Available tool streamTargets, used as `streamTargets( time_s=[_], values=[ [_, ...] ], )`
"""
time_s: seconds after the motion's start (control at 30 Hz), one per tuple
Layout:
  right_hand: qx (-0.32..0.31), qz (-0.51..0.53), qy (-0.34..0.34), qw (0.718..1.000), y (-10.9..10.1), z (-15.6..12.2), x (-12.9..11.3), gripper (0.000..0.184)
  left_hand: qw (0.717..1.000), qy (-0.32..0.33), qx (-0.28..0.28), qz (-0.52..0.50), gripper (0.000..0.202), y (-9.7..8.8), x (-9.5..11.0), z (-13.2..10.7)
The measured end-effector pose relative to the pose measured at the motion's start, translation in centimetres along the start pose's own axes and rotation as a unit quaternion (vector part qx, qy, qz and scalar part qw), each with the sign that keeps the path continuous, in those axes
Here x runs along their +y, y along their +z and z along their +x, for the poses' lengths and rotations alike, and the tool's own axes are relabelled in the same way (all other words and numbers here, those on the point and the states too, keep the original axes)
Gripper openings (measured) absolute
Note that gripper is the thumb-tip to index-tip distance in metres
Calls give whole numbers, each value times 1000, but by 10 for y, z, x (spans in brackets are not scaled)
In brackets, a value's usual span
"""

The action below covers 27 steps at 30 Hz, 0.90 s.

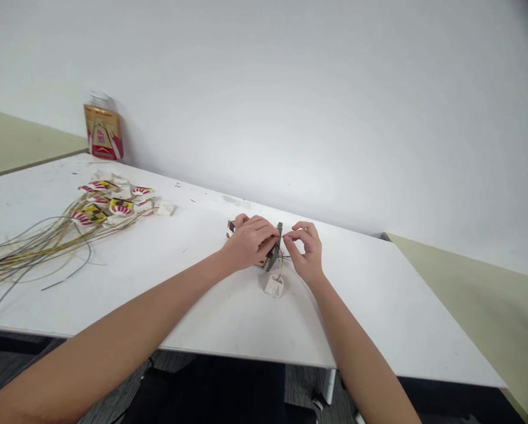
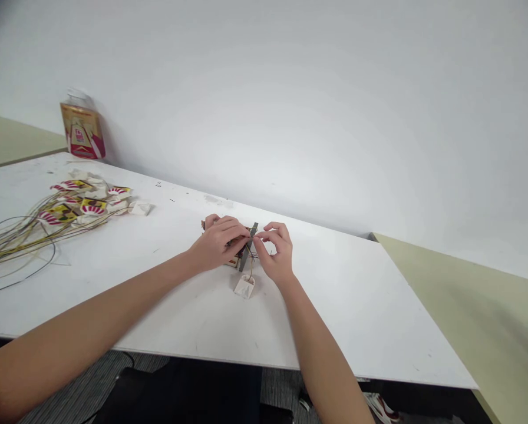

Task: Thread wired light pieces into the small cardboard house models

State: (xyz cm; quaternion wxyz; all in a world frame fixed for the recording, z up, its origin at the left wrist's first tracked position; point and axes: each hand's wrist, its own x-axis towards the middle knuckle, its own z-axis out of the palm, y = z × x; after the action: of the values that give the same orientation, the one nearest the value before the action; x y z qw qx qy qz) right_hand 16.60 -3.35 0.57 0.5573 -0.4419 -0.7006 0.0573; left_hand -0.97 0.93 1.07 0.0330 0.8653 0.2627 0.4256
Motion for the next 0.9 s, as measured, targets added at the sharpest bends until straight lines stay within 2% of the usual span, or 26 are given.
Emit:
streamTargets(
  time_s=[0.4, 0.57, 0.63, 0.7, 0.8, 0.9],
  values=[
    [10, -10, 10, 1000, 0, -1, 4, 9, 1000, 0, -9, 0, 19, -1, 2, 1],
    [64, 52, 62, 995, 2, 0, 7, 11, 1000, 2, 28, 11, 17, -1, 1, 0],
    [101, 96, 97, 986, 2, 2, 8, 13, 999, 32, 32, 15, 21, -2, 1, -2],
    [138, 149, 141, 969, 1, 4, 8, 16, 996, 90, 12, 23, 27, -2, 2, -4],
    [195, 219, 220, 930, -2, 7, 11, 20, 980, 188, -52, 45, 31, -3, 7, -6],
    [239, 247, 286, 894, -5, 9, 15, 23, 963, 238, -105, 74, 25, -2, 14, -8]
  ],
)
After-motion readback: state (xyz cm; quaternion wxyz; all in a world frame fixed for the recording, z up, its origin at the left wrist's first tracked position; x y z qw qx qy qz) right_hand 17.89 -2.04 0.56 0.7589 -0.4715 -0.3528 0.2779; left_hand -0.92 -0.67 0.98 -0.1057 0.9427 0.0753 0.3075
